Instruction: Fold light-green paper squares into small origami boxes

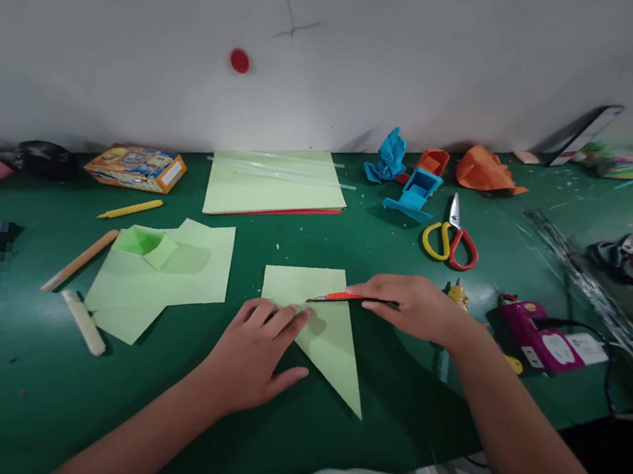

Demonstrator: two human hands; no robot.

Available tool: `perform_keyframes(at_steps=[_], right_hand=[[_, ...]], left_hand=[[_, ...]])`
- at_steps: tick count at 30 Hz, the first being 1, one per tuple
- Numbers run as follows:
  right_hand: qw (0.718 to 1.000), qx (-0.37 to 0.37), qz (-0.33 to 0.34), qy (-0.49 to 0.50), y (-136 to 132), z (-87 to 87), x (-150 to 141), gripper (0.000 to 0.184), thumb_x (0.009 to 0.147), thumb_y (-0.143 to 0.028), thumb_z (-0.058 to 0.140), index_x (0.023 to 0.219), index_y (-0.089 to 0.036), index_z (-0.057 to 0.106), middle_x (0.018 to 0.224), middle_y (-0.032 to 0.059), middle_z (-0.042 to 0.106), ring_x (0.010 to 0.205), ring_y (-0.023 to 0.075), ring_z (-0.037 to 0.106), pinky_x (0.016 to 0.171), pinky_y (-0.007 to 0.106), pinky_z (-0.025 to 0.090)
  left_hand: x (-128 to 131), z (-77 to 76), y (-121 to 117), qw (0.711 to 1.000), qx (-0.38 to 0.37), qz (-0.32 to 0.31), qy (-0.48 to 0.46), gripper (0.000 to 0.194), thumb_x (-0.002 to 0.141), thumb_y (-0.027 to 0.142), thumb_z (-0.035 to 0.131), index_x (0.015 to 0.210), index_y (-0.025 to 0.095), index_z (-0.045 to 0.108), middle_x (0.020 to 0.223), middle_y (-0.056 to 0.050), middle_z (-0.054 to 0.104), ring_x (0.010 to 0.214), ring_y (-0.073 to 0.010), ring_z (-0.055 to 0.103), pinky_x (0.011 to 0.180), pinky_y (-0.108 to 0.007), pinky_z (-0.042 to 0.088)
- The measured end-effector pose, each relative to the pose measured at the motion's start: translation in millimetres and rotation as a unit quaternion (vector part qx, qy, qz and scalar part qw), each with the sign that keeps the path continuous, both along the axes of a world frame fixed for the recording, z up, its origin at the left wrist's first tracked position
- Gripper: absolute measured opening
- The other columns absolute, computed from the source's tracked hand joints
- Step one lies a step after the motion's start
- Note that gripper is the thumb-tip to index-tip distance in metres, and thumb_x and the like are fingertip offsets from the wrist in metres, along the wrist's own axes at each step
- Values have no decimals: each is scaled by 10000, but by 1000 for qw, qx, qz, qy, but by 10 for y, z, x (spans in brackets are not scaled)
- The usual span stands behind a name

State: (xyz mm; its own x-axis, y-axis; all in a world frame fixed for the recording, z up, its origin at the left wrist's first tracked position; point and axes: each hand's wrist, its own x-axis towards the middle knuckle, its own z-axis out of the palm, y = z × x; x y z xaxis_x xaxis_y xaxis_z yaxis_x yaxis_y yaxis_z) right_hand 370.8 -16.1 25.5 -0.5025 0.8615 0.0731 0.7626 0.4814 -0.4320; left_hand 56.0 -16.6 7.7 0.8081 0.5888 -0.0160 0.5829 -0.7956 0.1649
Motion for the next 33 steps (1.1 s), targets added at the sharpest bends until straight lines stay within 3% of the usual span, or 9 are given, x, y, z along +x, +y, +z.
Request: perform_keyframes(at_steps=[9, 33], right_hand=[[1000, 2, 3, -14, 27, 21, 8, 349, 1036, -314, 511, 1350, -351, 659, 1159, 7, 747, 1023, 193, 702, 839, 297, 528], [1000, -14, -19, -12, -23, 32, 32, 343, 1042, -351, 493, 1336, -346, 670, 1175, 17, 747, 1029, 209, 706, 872, 323, 541]], left_hand=[[142, -30, -59, 999, 36, 32, 11, 701, 986, 603, 457, 1532, 164, 441, 1263, -135, 620, 1080, -326, 535, 1052, -534, 346], [176, -32, -110, 996, 47, 66, 24, 678, 980, 558, 519, 1533, 174, 442, 1289, -133, 600, 1115, -341, 504, 978, -510, 397]])
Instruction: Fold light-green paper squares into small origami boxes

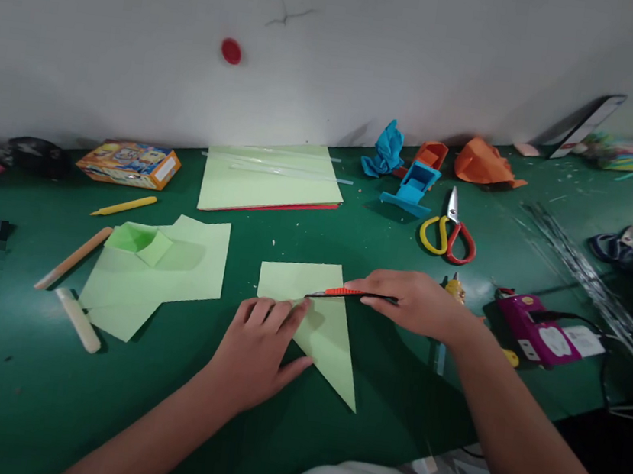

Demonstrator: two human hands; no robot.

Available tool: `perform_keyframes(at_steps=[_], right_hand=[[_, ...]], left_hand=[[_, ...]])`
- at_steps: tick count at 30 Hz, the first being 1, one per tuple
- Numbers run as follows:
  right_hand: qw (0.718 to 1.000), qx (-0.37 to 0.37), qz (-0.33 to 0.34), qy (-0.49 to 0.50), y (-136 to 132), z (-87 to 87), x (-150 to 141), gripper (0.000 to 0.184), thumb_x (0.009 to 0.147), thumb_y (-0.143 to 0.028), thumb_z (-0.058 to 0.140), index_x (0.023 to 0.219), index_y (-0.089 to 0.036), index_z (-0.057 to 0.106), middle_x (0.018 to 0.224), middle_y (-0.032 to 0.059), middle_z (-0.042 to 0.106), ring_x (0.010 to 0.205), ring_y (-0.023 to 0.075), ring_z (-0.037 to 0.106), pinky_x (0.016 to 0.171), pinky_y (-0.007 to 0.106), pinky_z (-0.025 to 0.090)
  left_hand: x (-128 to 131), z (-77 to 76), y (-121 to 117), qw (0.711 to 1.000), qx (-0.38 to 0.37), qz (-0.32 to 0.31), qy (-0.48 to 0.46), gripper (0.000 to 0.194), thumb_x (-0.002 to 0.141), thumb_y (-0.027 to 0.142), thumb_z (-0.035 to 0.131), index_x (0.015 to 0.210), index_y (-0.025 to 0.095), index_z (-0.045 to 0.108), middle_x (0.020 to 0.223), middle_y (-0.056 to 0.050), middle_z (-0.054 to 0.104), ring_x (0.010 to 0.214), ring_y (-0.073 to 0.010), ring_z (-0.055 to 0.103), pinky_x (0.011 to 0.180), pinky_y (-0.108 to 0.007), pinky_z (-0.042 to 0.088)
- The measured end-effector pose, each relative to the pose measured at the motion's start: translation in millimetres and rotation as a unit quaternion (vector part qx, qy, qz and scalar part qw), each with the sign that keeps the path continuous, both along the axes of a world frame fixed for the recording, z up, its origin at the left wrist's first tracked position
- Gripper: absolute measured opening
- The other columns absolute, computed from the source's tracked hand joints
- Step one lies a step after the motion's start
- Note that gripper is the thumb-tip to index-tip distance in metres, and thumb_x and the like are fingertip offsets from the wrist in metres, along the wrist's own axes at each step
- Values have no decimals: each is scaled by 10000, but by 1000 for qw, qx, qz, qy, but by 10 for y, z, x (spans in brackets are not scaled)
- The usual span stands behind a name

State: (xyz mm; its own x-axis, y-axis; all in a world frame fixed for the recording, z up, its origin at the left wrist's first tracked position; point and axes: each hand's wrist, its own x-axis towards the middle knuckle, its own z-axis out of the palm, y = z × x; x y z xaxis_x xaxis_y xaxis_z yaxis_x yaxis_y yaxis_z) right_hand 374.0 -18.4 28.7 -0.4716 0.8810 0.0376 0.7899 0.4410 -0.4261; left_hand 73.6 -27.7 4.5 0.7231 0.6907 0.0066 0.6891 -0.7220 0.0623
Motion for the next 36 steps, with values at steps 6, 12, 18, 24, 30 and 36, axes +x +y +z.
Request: perform_keyframes(at_steps=[6, 12, 18, 24, 30, 36], right_hand=[[1000, -4, 0, 9, -8, -27, 28, 346, 1041, -361, 494, 1337, -339, 671, 1184, 25, 746, 1030, 211, 707, 876, 325, 544], [1000, -10, -7, 9, -26, -31, 45, 347, 1040, -366, 494, 1338, -339, 670, 1181, 26, 744, 1030, 213, 708, 894, 341, 549], [1000, -4, -5, 15, -30, -30, 55, 351, 1039, -369, 494, 1340, -339, 671, 1190, 30, 745, 1042, 213, 709, 887, 334, 555], [1000, -7, -13, 10, -54, -52, 101, 344, 1041, -369, 490, 1332, -341, 672, 1179, 28, 747, 1026, 217, 712, 890, 348, 559], [1000, 4, -2, 16, -69, -116, 181, 353, 1047, -383, 481, 1354, -351, 653, 1229, 29, 731, 1069, 227, 703, 940, 377, 550], [1000, 10, -6, 17, -72, -124, 201, 353, 1046, -390, 480, 1350, -351, 655, 1238, 27, 730, 1080, 228, 703, 932, 368, 553]], left_hand=[[-4, -10, -1, 1000, 1, 3, -3, 676, 979, 566, 515, 1534, 186, 439, 1287, -134, 605, 1123, -339, 515, 987, -509, 401], [-1, -8, 0, 1000, -2, 1, -2, 680, 984, 554, 514, 1536, 166, 434, 1297, -138, 599, 1134, -341, 505, 984, -512, 400], [-1, -8, -7, 1000, 3, 4, -2, 683, 972, 554, 538, 1536, 183, 434, 1281, -137, 606, 1127, -340, 523, 985, -512, 407], [-8, -23, -2, 1000, 8, 1, -9, 674, 970, 564, 535, 1533, 206, 440, 1299, -133, 602, 1140, -340, 521, 989, -508, 403], [-6, -24, -3, 1000, 1, 1, -9, 697, 970, 547, 548, 1544, 170, 427, 1295, -137, 599, 1143, -342, 505, 995, -518, 398], [-7, -25, -2, 1000, 4, -2, -5, 699, 977, 545, 537, 1551, 165, 415, 1293, -135, 598, 1133, -344, 500, 983, -518, 400]])
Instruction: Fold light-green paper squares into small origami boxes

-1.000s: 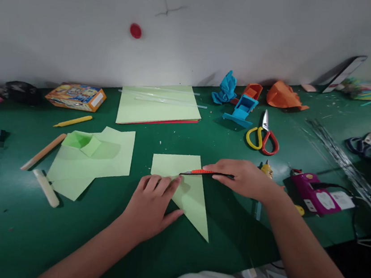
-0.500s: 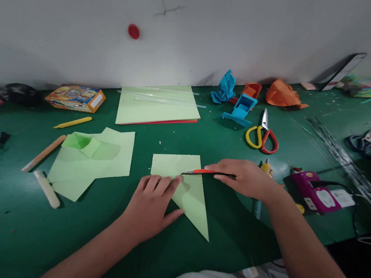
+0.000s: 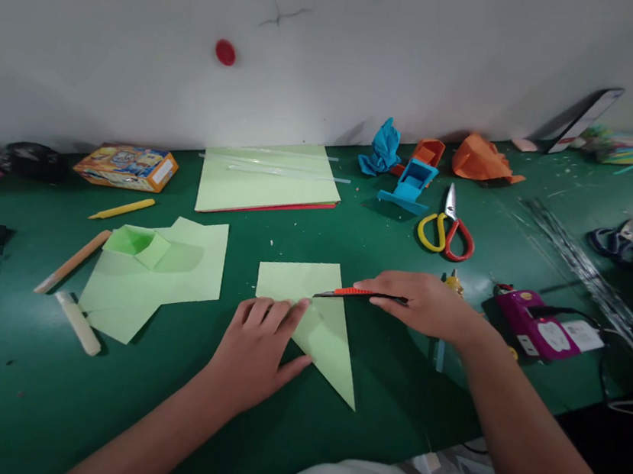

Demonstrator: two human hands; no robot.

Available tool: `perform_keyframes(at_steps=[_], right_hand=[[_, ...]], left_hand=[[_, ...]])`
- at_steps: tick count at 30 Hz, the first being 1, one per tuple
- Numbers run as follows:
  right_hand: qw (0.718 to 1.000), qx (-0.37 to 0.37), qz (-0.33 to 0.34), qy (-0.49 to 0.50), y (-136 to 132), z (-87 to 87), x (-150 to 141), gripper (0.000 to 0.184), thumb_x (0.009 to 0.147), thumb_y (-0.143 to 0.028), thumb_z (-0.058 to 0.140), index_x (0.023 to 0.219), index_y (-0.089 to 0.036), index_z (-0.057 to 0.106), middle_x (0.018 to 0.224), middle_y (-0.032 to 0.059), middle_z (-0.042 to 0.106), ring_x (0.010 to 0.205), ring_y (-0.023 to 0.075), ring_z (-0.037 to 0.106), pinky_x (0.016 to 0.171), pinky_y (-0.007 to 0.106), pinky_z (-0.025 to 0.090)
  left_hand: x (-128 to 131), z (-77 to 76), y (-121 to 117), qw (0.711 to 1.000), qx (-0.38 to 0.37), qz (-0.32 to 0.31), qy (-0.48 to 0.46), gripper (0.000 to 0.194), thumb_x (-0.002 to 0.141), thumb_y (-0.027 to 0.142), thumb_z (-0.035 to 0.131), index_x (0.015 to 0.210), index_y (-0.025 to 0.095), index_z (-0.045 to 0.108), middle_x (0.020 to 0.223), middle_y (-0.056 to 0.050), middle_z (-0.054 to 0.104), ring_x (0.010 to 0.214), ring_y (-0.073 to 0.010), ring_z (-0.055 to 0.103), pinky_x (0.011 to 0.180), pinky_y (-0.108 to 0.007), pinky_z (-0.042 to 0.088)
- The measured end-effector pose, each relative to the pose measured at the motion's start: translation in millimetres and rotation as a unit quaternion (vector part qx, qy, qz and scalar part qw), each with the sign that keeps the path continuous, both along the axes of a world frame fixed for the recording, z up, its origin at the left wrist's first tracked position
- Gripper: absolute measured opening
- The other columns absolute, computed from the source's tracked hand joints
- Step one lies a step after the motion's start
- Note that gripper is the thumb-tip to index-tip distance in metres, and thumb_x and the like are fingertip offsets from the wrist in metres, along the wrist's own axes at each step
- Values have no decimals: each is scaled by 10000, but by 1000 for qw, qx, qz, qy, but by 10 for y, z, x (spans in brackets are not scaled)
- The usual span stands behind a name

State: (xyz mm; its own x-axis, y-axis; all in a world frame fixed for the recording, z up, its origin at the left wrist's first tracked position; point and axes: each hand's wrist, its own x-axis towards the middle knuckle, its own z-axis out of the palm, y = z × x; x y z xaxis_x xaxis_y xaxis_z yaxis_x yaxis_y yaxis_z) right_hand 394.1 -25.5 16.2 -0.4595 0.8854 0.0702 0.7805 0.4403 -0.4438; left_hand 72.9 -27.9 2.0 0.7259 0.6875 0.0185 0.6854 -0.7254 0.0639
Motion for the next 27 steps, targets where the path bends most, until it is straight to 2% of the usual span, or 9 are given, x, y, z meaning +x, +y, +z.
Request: perform_keyframes(at_steps=[13, 27], right_hand=[[1000, 4, 0, 1, 0, 4, 46, 344, 1045, -387, 483, 1329, -327, 670, 1222, 28, 738, 1067, 229, 707, 943, 372, 551], [1000, 5, -14, -23, -14, 50, 92, 335, 1038, -394, 491, 1304, -341, 688, 1211, 8, 743, 1052, 220, 712, 849, 333, 564]], left_hand=[[0, -7, -3, 1000, 18, 0, 0, 697, 973, 565, 546, 1543, 180, 433, 1296, -126, 609, 1129, -333, 507, 984, -495, 398], [-6, -28, -4, 1000, 30, 0, -6, 684, 962, 557, 561, 1529, 190, 455, 1303, -128, 613, 1142, -340, 523, 989, -497, 408]])
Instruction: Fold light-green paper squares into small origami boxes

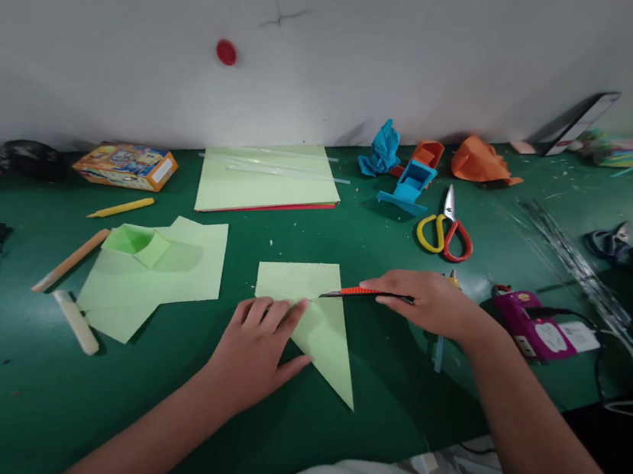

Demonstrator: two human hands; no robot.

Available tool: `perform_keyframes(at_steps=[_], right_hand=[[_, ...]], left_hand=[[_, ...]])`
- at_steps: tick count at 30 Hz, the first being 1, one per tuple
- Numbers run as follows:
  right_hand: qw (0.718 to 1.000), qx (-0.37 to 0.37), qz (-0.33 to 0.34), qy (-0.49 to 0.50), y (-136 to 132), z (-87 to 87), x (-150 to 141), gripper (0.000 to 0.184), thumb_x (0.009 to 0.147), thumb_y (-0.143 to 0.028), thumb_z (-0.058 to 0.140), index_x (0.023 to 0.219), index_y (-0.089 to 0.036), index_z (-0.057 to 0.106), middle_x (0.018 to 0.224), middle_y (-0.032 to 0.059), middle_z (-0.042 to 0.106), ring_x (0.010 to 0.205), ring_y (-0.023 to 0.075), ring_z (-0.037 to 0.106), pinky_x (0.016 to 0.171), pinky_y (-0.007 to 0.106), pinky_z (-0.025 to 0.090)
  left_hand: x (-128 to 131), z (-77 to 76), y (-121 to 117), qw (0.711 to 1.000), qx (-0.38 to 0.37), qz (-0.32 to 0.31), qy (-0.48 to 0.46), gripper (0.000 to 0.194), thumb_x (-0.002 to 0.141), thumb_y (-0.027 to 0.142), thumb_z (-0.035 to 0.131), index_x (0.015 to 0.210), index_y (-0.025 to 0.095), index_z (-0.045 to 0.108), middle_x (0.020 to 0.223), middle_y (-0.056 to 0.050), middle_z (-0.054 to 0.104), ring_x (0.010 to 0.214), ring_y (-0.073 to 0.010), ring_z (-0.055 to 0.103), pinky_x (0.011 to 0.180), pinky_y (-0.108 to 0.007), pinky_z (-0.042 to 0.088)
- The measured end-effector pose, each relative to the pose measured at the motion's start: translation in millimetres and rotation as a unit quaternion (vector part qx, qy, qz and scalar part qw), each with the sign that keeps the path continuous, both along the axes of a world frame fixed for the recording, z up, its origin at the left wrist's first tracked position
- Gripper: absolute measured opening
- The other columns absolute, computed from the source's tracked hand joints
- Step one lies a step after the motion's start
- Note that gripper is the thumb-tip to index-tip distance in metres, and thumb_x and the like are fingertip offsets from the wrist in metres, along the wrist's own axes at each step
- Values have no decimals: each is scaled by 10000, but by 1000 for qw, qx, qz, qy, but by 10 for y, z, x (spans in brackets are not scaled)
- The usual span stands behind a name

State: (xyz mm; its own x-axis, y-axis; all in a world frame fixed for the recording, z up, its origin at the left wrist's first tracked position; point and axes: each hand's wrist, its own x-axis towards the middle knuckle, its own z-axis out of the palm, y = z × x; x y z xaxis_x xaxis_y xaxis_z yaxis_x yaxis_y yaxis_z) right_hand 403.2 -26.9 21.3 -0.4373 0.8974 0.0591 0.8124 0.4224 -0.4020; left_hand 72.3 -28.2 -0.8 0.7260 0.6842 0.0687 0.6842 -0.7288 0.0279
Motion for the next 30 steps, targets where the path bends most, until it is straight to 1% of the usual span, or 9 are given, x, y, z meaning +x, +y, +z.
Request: perform_keyframes(at_steps=[4, 9, 14, 22, 30], right_hand=[[1000, 0, -5, -4, -6, 35, -14, 340, 1039, -387, 479, 1297, -336, 694, 1196, 5, 749, 1036, 215, 718, 838, 328, 566], [1000, 12, 4, -2, -7, 51, -20, 344, 1040, -386, 473, 1286, -320, 704, 1194, 11, 753, 1048, 218, 718, 852, 331, 569], [1000, 13, 0, -8, -27, 51, 14, 349, 1040, -388, 471, 1287, -308, 704, 1200, 25, 752, 1058, 226, 717, 862, 340, 572], [1000, -5, 11, -12, -26, 92, 77, 366, 1052, -406, 452, 1327, -323, 679, 1207, 33, 742, 1057, 222, 708, 846, 338, 561], [1000, 2, 8, -24, -15, 85, 121, 345, 1043, -397, 483, 1324, -373, 681, 1194, 16, 748, 1021, 211, 712, 837, 318, 555]], left_hand=[[2, 8, 0, 1000, -7, 0, 3, 689, 960, 562, 565, 1523, 178, 464, 1295, -129, 616, 1139, -342, 524, 987, -511, 415], [5, 13, 2, 1000, -6, 4, 4, 682, 959, 562, 569, 1526, 198, 462, 1301, -123, 617, 1146, -338, 529, 994, -505, 418], [5, 20, 4, 1000, -6, -2, 5, 676, 970, 559, 552, 1518, 171, 473, 1308, -127, 616, 1142, -342, 521, 988, -505, 410], [0, 8, 9, 1000, 1, -9, 5, 682, 979, 557, 536, 1529, 161, 453, 1312, -126, 611, 1158, -345, 513, 998, -515, 399], [7, 15, 4, 1000, -7, -3, 6, 675, 974, 562, 543, 1527, 186, 455, 1312, -124, 611, 1179, -346, 523, 1008, -513, 410]])
